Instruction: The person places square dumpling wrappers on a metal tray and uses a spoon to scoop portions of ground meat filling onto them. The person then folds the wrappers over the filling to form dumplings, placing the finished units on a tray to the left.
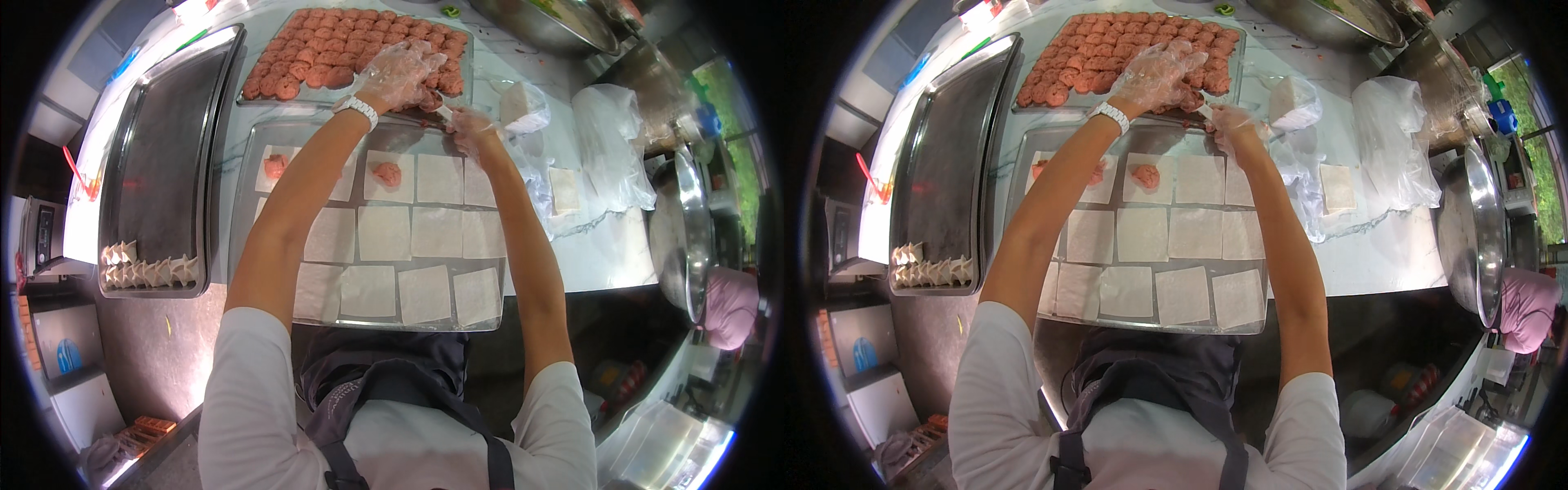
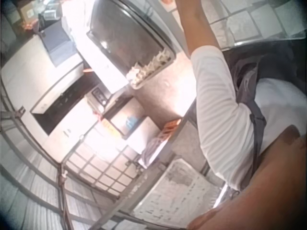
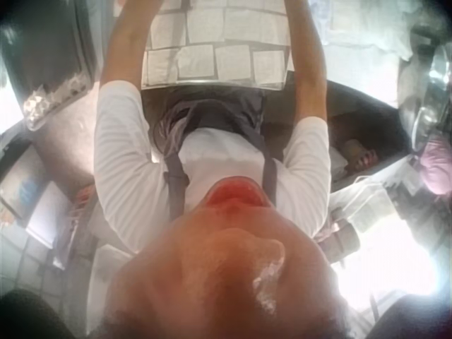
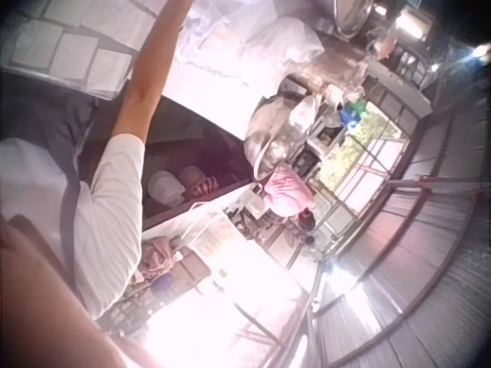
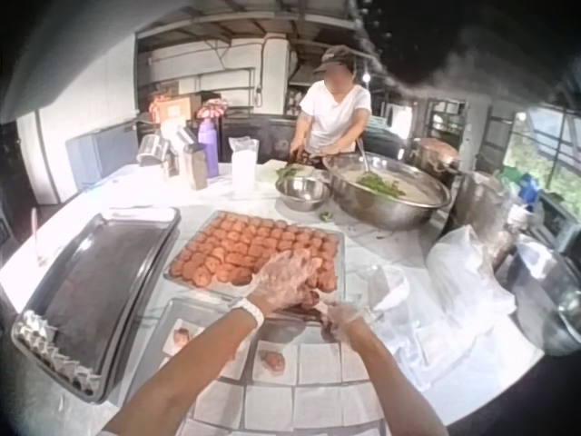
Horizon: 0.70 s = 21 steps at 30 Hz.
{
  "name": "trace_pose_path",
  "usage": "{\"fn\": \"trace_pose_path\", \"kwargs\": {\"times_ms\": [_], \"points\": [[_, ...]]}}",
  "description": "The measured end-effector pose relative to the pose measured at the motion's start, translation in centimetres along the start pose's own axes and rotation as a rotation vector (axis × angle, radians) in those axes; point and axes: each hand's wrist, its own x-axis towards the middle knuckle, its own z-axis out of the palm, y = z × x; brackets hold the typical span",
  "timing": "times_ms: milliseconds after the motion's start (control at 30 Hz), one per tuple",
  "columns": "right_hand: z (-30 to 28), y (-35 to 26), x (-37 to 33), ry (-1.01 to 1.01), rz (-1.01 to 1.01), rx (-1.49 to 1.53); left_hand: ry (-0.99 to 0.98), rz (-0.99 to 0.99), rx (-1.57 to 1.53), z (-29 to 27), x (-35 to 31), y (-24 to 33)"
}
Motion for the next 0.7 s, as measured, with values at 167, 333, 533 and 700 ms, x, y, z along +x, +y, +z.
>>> {"fn": "trace_pose_path", "kwargs": {"times_ms": [167, 333, 533, 700], "points": [[0.2, -1.4, -0.7, -0.004, 0.134, 0.23, 0.106, -0.13, -0.212, 1.0, 0.4, 0.3], [-0.3, -1.7, -0.4, -0.026, 0.178, 0.453, 0.153, -0.216, -0.216, 2.6, -0.6, 0.0], [-0.9, -2.1, -1.1, -0.118, 0.091, 0.47, -0.167, -0.407, -0.442, 0.4, -2.5, 3.1], [2.5, -3.6, -3.6, 0.065, 0.013, 0.377, -0.276, -0.334, -0.378, -3.2, -2.9, 6.3]]}}
